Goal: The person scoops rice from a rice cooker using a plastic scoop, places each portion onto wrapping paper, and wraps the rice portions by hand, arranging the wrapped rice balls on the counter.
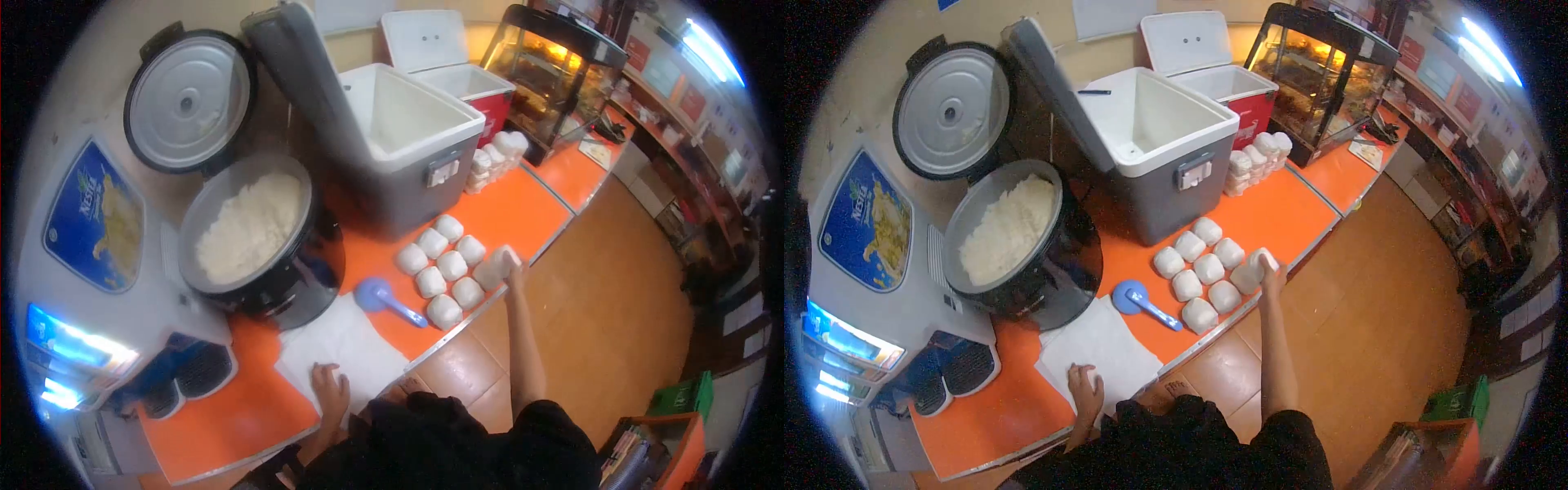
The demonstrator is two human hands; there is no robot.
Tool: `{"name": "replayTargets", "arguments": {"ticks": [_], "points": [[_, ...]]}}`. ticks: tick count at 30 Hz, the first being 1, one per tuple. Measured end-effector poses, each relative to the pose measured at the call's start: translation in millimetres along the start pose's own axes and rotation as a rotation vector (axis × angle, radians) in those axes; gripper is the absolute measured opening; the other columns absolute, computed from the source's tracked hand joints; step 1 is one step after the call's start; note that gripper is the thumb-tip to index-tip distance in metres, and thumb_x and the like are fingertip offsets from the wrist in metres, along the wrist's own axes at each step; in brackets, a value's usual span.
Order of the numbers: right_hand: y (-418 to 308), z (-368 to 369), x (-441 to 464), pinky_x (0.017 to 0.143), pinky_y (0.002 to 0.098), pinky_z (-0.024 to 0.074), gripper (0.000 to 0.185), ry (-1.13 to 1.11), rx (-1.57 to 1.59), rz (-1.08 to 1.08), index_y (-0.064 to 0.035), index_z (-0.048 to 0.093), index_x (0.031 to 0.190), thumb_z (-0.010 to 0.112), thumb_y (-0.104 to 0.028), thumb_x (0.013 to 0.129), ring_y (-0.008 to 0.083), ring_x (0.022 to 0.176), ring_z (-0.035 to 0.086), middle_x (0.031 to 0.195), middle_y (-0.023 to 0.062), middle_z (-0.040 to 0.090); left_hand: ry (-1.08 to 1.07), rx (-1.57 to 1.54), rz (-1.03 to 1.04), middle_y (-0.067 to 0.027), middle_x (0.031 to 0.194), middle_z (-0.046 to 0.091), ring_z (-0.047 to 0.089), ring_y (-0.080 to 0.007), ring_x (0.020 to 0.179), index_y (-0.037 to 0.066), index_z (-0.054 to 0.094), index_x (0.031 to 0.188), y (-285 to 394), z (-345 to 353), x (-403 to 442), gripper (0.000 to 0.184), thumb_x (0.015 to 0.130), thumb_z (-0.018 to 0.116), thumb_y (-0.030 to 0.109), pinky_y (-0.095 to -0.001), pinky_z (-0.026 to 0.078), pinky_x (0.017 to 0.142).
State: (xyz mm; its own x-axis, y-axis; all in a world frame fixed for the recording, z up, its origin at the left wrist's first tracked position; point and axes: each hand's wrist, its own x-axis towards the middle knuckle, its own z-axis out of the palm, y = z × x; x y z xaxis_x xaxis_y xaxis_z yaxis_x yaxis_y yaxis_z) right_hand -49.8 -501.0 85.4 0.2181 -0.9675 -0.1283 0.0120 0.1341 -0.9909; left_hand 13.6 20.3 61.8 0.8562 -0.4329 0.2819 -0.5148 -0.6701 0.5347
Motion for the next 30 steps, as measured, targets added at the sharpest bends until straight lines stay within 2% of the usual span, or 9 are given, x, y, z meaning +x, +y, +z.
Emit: {"name": "replayTargets", "arguments": {"ticks": [2,7,10,12,14,17,22,28,30], "points": [[25,2,50,0.085,0.0454,0.0500,0.062,0.147,-0.101,-0.155,-0.0056,0.052,0.118,0.077,-0.044,0.075,0.0300,0.101,0.062,0.111,0.0168,0.062,-0.002,-0.017,0.016,-0.0214,0.118,0.045,0.041,-0.0446,0.120,0.004,0.053,0.116,1,0,-5,0.034,0.084,0.061,0.012,-0.0560,0.030,0.103],[12,11,48,0.098,0.0526,0.0381,0.068,0.120,-0.773,0.098,-0.0140,0.049,0.134,0.067,-0.051,0.079,0.0407,0.123,0.043,0.127,0.0257,0.049,-0.074,0.056,-0.007,-0.0210,0.121,0.045,0.035,-0.0472,0.129,0.003,0.052,0.119,4,-2,-8,0.036,0.084,0.059,0.013,-0.0561,0.030,0.104],[7,23,26,0.095,0.0504,0.0391,0.064,0.344,-1.096,-0.170,-0.0062,0.050,0.131,0.066,-0.042,0.081,0.0391,0.115,0.045,0.120,0.0235,0.051,-0.057,0.047,0.002,-0.0205,0.120,0.045,0.036,-0.0470,0.129,0.005,0.053,0.118,8,-6,-7,0.036,0.084,0.059,0.013,-0.0561,0.030,0.103],[4,37,0,0.091,0.0468,0.0403,0.050,0.384,-1.082,-0.756,0.0023,0.054,0.119,0.062,-0.032,0.083,0.0370,0.104,0.050,0.111,0.0221,0.054,-0.067,0.026,0.000,-0.0220,0.121,0.047,0.036,-0.0467,0.129,0.005,0.053,0.117,3,-5,-9,0.036,0.083,0.059,0.014,-0.0563,0.029,0.104],[-37,68,-88,0.086,0.0462,0.0431,0.034,-0.084,-0.657,-0.563,0.0013,0.054,0.108,0.062,-0.023,0.084,0.0363,0.103,0.054,0.108,0.0200,0.056,-0.058,0.011,0.005,-0.0225,0.121,0.048,0.036,-0.0465,0.128,0.004,0.053,0.117,-2,-3,-6,0.036,0.082,0.059,0.014,-0.0566,0.029,0.104],[-21,95,-168,0.077,0.0474,0.0458,0.041,-0.700,-0.540,-0.957,-0.0050,0.059,0.112,0.067,-0.026,0.079,0.0385,0.090,0.056,0.103,0.0222,0.056,-0.043,-0.003,0.029,-0.0220,0.119,0.049,0.038,-0.0465,0.127,0.004,0.054,0.116,-6,-1,-8,0.035,0.082,0.059,0.014,-0.0567,0.030,0.102],[40,120,-225,0.070,0.0479,0.0466,0.064,-0.676,-1.002,-0.938,-0.0142,0.038,0.142,0.061,-0.029,0.084,0.0368,0.087,0.057,0.101,0.0189,0.053,-0.079,-0.022,0.064,-0.0205,0.120,0.050,0.040,-0.0462,0.125,0.004,0.055,0.116,-9,-9,0,0.035,0.083,0.059,0.015,-0.0552,0.032,0.102],[-10,119,-240,0.067,0.0417,0.0465,0.040,-0.722,-0.577,-0.257,-0.0040,0.041,0.126,0.055,-0.024,0.094,0.0345,0.074,0.056,0.094,0.0190,0.055,-0.040,-0.025,0.139,-0.0193,0.122,0.051,0.039,-0.0448,0.128,0.004,0.056,0.116,-22,-7,7,0.034,0.085,0.059,0.017,-0.0531,0.033,0.103],[-16,119,-235,0.067,0.0390,0.0447,0.029,-0.705,-0.409,-0.525,0.0001,0.042,0.111,0.054,-0.022,0.096,0.0266,0.074,0.054,0.089,0.0163,0.054,-0.055,-0.003,0.103,-0.0186,0.120,0.052,0.039,-0.0436,0.128,0.005,0.056,0.117,-24,-7,11,0.033,0.086,0.060,0.017,-0.0529,0.032,0.104]]}}
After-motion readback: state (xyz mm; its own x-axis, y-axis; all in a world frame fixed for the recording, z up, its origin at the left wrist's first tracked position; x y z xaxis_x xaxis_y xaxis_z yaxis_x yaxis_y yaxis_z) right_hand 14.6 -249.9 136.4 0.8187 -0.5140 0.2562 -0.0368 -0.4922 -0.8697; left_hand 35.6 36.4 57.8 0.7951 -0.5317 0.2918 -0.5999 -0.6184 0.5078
